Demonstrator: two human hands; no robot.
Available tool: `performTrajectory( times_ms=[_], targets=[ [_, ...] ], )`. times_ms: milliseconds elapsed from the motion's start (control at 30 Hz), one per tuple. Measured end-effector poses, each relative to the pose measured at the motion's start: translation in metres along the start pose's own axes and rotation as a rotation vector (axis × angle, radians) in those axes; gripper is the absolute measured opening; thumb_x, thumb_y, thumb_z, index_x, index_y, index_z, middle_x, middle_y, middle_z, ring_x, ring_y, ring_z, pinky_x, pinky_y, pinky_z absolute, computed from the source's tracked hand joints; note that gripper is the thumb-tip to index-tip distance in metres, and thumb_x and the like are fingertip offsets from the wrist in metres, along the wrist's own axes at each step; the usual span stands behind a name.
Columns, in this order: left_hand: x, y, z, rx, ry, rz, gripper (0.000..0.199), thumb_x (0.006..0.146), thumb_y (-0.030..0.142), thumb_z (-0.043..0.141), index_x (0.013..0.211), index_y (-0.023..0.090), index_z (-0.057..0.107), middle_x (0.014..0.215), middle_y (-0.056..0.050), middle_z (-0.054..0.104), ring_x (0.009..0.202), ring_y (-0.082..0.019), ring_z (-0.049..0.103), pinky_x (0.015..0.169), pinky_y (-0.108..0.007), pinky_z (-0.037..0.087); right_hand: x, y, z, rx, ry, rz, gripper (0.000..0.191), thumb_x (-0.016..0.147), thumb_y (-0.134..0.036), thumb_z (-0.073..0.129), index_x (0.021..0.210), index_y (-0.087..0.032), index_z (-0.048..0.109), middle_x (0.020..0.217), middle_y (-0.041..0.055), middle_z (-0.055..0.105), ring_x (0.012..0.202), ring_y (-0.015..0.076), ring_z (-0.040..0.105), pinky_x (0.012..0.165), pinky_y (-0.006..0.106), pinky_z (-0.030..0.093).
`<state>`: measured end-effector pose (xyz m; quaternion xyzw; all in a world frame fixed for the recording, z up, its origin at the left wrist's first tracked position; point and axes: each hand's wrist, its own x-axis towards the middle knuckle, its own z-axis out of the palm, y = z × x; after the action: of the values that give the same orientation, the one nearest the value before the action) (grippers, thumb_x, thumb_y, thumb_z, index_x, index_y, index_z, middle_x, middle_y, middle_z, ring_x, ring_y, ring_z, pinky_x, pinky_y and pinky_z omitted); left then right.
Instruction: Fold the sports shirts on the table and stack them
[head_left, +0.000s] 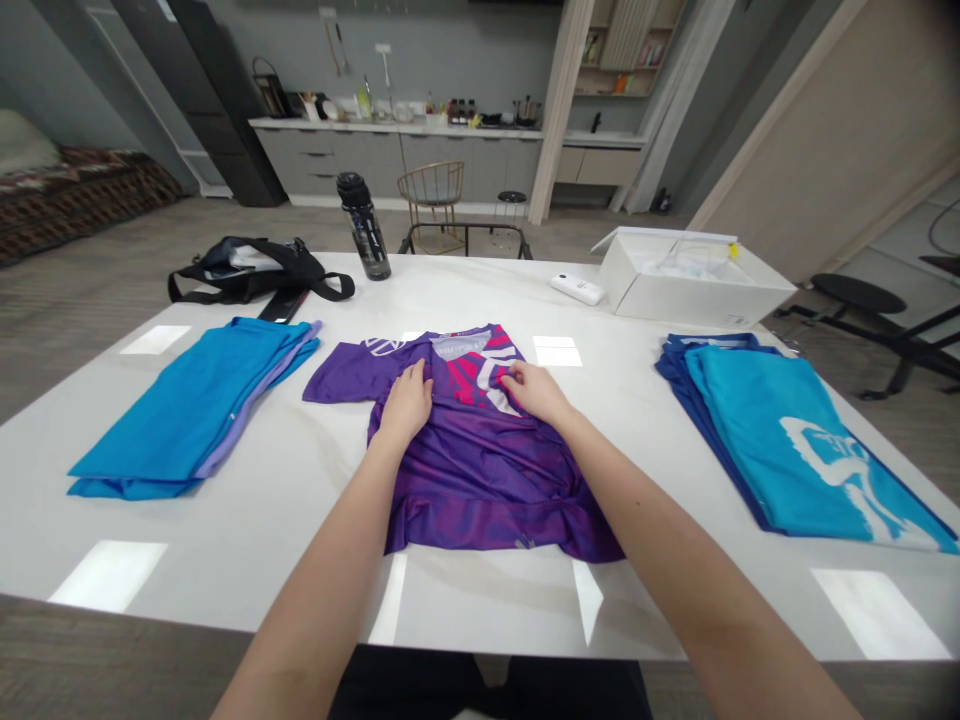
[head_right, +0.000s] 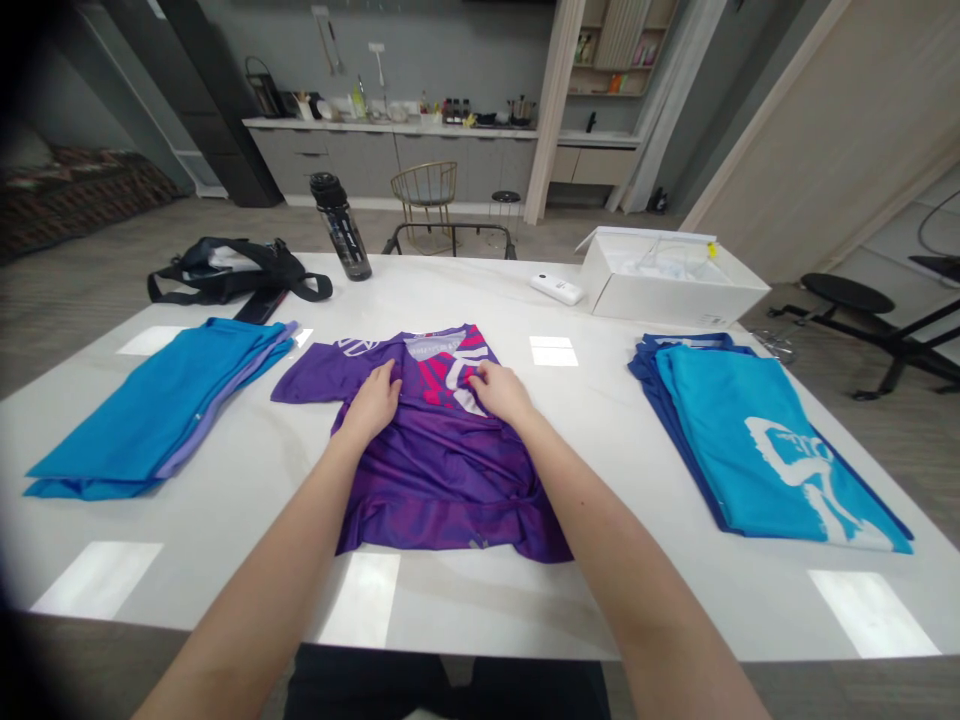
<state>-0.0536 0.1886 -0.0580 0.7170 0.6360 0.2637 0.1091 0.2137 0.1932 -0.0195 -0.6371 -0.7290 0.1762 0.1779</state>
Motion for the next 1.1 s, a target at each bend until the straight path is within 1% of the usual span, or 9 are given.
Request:
performTrajectory(
  times_ms=[167, 267, 333, 400, 500, 633, 833, 1000, 1100],
  targets=[
    [0.002, -0.005, 0.003, 0.114, -0.062, 0.001, 0.057, 0.099, 0.036, 0.048, 0.149, 0.009, 0.043, 0.153, -0.024, 0.046, 0.144, -0.033, 0.043, 0.12, -0.049, 0.031, -0.002, 0.098, -0.056, -0.009, 0.341, 0.379, 0.034, 0.097, -0.039, 0.048, 0.112, -0.015, 0.066, 0.098, 0.0125, 0.073, 0.091, 0.0246, 0.065, 0.077, 0.03, 0.047],
    [0.003, -0.007, 0.007, 0.187, -0.099, -0.008, 0.058, 0.099, 0.043, 0.046, 0.148, 0.011, 0.047, 0.157, -0.021, 0.043, 0.147, -0.032, 0.038, 0.122, -0.05, 0.026, -0.015, 0.147, -0.078, -0.093, 0.246, 0.657, 0.031, 0.092, -0.039, 0.057, 0.106, -0.014, 0.07, 0.103, 0.0179, 0.071, 0.099, 0.0308, 0.065, 0.081, 0.036, 0.048],
    [0.003, -0.007, 0.008, 0.229, -0.119, -0.013, 0.059, 0.1, 0.045, 0.044, 0.148, 0.012, 0.048, 0.158, -0.02, 0.041, 0.149, -0.032, 0.035, 0.123, -0.052, 0.024, -0.023, 0.157, -0.082, -0.144, 0.227, 0.731, 0.03, 0.088, -0.03, 0.061, 0.112, -0.014, 0.069, 0.114, 0.0198, 0.066, 0.102, 0.0321, 0.065, 0.084, 0.039, 0.048],
    [0.003, -0.006, 0.009, 0.258, -0.132, -0.02, 0.059, 0.1, 0.046, 0.043, 0.149, 0.014, 0.048, 0.16, -0.019, 0.039, 0.15, -0.031, 0.033, 0.124, -0.053, 0.022, -0.027, 0.145, -0.079, -0.194, 0.355, 0.667, 0.034, 0.088, -0.022, 0.056, 0.121, -0.015, 0.065, 0.124, 0.0202, 0.061, 0.106, 0.0316, 0.063, 0.089, 0.041, 0.048],
    [0.0, -0.003, 0.007, 0.284, -0.147, -0.026, 0.059, 0.101, 0.045, 0.04, 0.151, 0.015, 0.046, 0.161, -0.018, 0.037, 0.151, -0.031, 0.032, 0.124, -0.054, 0.021, -0.026, 0.099, -0.062, -0.223, 0.542, 0.328, 0.035, 0.095, -0.022, 0.042, 0.124, -0.015, 0.062, 0.124, 0.0183, 0.059, 0.117, 0.0307, 0.057, 0.099, 0.042, 0.045],
    [-0.005, 0.008, 0.003, 0.341, -0.141, -0.021, 0.059, 0.1, 0.039, 0.038, 0.152, 0.013, 0.044, 0.163, -0.019, 0.033, 0.152, -0.032, 0.029, 0.124, -0.057, 0.018, -0.017, 0.038, -0.026, -0.134, 0.252, -0.052, 0.036, 0.101, -0.034, 0.041, 0.127, -0.02, 0.062, 0.131, 0.0137, 0.061, 0.123, 0.0267, 0.055, 0.107, 0.04, 0.042],
    [0.009, 0.034, 0.006, 0.399, -0.227, 0.128, 0.059, 0.097, 0.029, 0.038, 0.153, 0.01, 0.043, 0.162, -0.017, 0.036, 0.153, -0.029, 0.027, 0.126, -0.053, 0.01, 0.004, 0.021, 0.013, -0.21, -0.043, 0.141, 0.064, 0.102, -0.062, 0.032, 0.156, -0.029, 0.037, 0.167, 0.0081, 0.026, 0.153, 0.0352, 0.017, 0.118, 0.07, 0.008],
    [0.052, 0.048, 0.022, 0.433, -0.238, 0.016, 0.073, 0.101, 0.055, 0.026, 0.15, 0.004, 0.045, 0.157, -0.025, 0.04, 0.149, -0.037, 0.033, 0.123, -0.061, 0.007, 0.034, 0.031, 0.01, -0.237, -0.127, 0.209, 0.08, 0.095, -0.077, 0.023, 0.161, -0.032, 0.029, 0.17, 0.0052, 0.016, 0.155, 0.0368, 0.009, 0.117, 0.073, 0.0],
    [0.078, 0.052, 0.034, 0.452, -0.228, -0.014, 0.076, 0.101, 0.057, 0.024, 0.149, 0.002, 0.045, 0.157, -0.027, 0.039, 0.15, -0.038, 0.03, 0.122, -0.066, 0.002, 0.051, 0.035, 0.008, -0.253, -0.141, 0.213, 0.083, 0.094, -0.079, 0.022, 0.162, -0.032, 0.026, 0.17, 0.0041, 0.013, 0.155, 0.0362, 0.007, 0.117, 0.072, 0.0]
  ],
)
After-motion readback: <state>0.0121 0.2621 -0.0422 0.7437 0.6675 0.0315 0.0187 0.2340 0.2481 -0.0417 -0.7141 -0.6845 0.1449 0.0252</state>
